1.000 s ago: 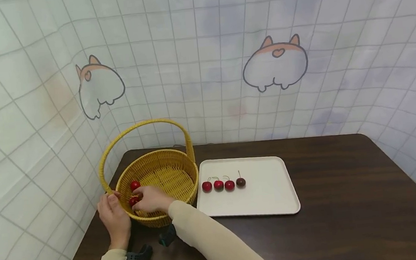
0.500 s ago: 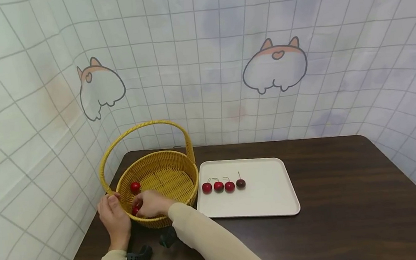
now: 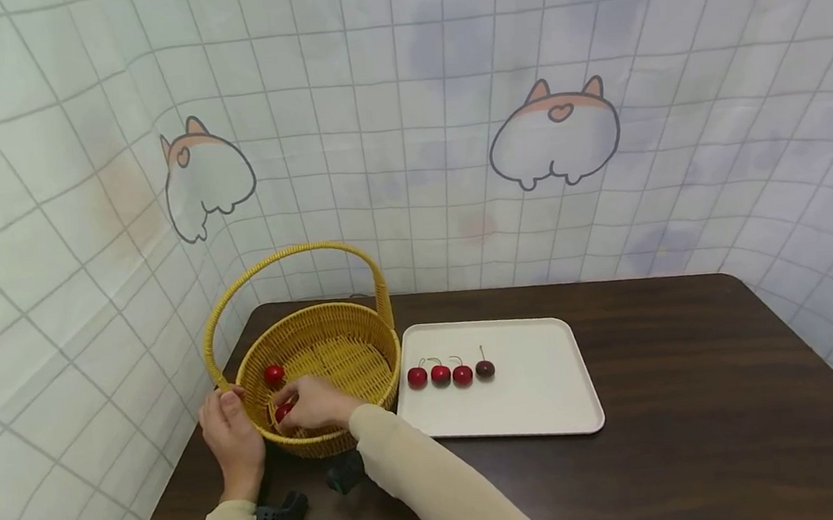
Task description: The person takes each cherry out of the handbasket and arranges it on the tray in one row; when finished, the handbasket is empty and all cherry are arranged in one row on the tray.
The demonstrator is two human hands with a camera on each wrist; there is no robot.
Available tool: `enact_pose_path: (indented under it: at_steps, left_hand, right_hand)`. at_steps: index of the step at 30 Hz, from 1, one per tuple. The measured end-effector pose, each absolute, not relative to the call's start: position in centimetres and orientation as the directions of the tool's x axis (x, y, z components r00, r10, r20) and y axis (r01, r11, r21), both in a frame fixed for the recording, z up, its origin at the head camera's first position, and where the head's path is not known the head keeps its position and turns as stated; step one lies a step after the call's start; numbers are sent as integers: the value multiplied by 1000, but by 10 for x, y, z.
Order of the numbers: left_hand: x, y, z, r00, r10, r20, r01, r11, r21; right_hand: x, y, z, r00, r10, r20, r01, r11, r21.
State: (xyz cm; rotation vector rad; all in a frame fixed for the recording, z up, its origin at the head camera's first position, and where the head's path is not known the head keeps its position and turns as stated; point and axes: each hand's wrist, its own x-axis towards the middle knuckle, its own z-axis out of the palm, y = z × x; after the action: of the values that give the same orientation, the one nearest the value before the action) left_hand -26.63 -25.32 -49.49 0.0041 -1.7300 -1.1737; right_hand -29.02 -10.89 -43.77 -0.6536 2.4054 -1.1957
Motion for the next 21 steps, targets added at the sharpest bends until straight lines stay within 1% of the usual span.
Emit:
enact_pose_path:
  at_steps: [9,16,21]
  left_hand:
    - [-269,-253,-497,-468,-482,741,524,524,672]
    - [-267,-254,-498,-494,-481,725,504,521,689]
    - [-267,-254,-499,-505,-477,719,501,517,694]
  right_hand:
    - [-290,-71,-419,-849,-526,-38,-291,527,-798]
    - [-286,-44,-411,-884,-466,17,-286,513,-810]
    - [-284,-25,-411,-919,-391,51,-237,444,-864]
